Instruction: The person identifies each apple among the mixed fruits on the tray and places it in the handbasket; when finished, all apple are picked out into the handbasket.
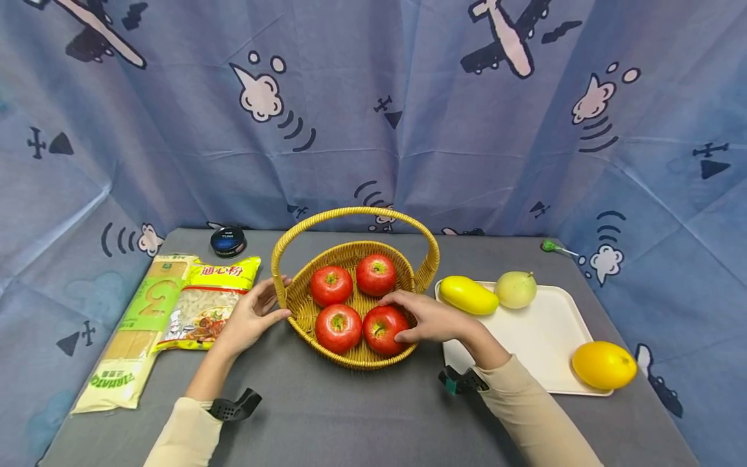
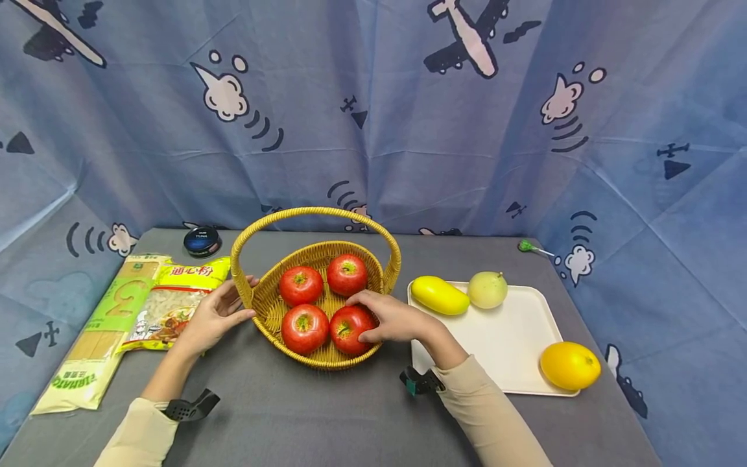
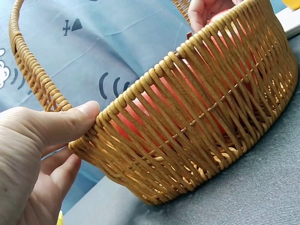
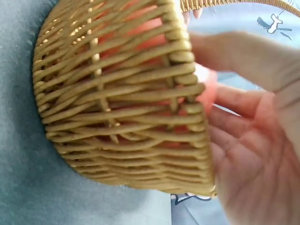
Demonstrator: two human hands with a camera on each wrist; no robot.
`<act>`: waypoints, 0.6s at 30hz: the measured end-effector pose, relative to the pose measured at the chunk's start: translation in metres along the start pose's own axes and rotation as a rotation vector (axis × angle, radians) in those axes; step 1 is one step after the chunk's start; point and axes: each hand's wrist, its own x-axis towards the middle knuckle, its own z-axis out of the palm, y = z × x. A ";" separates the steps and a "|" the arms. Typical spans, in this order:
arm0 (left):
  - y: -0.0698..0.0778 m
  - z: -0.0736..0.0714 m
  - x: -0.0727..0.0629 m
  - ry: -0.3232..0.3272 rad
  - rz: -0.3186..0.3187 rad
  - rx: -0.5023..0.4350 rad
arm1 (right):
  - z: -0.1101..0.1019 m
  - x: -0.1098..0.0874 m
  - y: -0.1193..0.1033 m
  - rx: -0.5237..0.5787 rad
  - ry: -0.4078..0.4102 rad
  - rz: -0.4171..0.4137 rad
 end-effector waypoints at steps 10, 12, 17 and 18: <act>-0.002 -0.001 0.000 0.002 -0.004 0.005 | -0.002 -0.003 -0.001 0.011 0.012 0.008; -0.002 -0.001 0.000 0.000 -0.001 0.003 | -0.002 -0.007 0.000 0.020 0.038 0.022; -0.001 -0.001 0.000 0.003 0.011 0.001 | -0.002 -0.019 -0.001 0.091 0.138 0.032; -0.001 -0.001 0.000 0.003 0.012 0.001 | -0.002 -0.023 -0.001 0.122 0.158 0.028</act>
